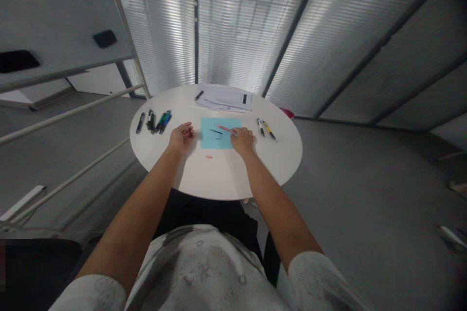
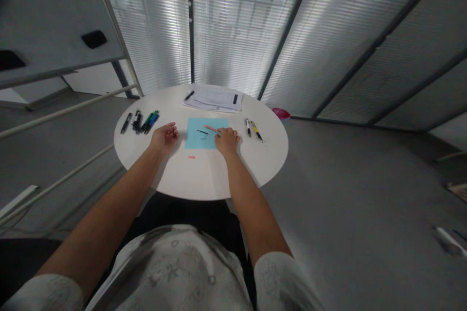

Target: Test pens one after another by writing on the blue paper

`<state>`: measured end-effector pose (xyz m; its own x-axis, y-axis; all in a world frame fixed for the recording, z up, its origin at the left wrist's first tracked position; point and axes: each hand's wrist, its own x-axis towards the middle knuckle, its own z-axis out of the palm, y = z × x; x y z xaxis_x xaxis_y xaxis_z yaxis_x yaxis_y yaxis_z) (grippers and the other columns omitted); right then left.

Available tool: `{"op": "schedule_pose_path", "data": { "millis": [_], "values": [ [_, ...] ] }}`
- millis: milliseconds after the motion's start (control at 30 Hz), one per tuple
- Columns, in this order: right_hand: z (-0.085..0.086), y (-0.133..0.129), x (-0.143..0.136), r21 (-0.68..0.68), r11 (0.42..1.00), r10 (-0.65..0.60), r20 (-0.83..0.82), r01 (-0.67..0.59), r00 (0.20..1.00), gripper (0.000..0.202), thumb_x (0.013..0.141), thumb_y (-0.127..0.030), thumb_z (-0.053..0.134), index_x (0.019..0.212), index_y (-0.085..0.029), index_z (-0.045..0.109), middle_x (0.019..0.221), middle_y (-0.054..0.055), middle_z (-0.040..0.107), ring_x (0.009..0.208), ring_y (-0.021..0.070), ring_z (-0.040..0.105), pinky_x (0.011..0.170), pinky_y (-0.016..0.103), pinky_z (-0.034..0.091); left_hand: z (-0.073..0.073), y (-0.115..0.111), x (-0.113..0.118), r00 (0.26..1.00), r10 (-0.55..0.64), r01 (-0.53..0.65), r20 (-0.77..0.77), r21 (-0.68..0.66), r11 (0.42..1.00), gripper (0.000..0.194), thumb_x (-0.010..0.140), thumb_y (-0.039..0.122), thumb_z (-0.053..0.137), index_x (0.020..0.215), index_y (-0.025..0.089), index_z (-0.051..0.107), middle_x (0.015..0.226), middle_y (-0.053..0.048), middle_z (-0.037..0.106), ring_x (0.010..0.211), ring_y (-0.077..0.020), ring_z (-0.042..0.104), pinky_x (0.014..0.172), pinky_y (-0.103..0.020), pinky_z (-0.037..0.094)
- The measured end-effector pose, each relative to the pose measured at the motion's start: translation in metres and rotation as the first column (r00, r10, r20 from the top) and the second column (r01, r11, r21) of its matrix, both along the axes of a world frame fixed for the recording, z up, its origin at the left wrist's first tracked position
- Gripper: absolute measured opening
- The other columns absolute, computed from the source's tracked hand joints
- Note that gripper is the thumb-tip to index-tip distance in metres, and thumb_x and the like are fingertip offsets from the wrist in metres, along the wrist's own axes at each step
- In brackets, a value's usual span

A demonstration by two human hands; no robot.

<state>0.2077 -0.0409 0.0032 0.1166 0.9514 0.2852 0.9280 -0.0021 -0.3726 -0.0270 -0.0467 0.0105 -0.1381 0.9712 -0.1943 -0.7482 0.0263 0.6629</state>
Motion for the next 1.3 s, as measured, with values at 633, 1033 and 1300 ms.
{"op": "schedule_pose_path", "data": {
  "millis": [633,1033,1300],
  "values": [
    [0.006,-0.002,-0.001,-0.019,1.0,0.002,0.026,-0.002,1.0,0.031,0.089,-0.025,0.047,0.111,-0.024,0.069,0.116,0.011,0.062,0.11,0.0284,0.049,0.091,0.042,0.038,0.002,-0.003,0.001,1.0,-0.009,0.009,0.005,-0.001,1.0,0.022,0.066,0.003,0.055,0.085,0.013,0.059,0.061,-0.001,0.056,0.051,-0.0089,0.053,0.052,-0.021,0.046],
    [0.002,0.002,0.002,-0.007,1.0,0.017,0.016,-0.017,1.0,0.026,0.091,-0.024,0.047,0.106,-0.023,0.068,0.109,0.01,0.064,0.101,0.0226,0.057,0.086,0.035,0.041,0.0,-0.001,0.0,1.0,-0.013,0.013,0.013,-0.018,1.0,0.022,0.068,0.004,0.056,0.087,0.014,0.059,0.059,0.0,0.056,0.05,-0.0082,0.053,0.051,-0.019,0.046],
    [-0.003,0.005,0.004,0.009,1.0,0.021,0.014,-0.021,1.0,0.029,0.091,-0.02,0.045,0.111,-0.023,0.067,0.105,0.011,0.065,0.097,0.0216,0.059,0.085,0.033,0.042,-0.002,0.001,-0.001,1.0,-0.008,0.008,0.014,-0.007,1.0,0.022,0.067,0.002,0.056,0.085,0.013,0.06,0.06,-0.001,0.057,0.051,-0.0089,0.054,0.052,-0.02,0.046]
  ]
}}
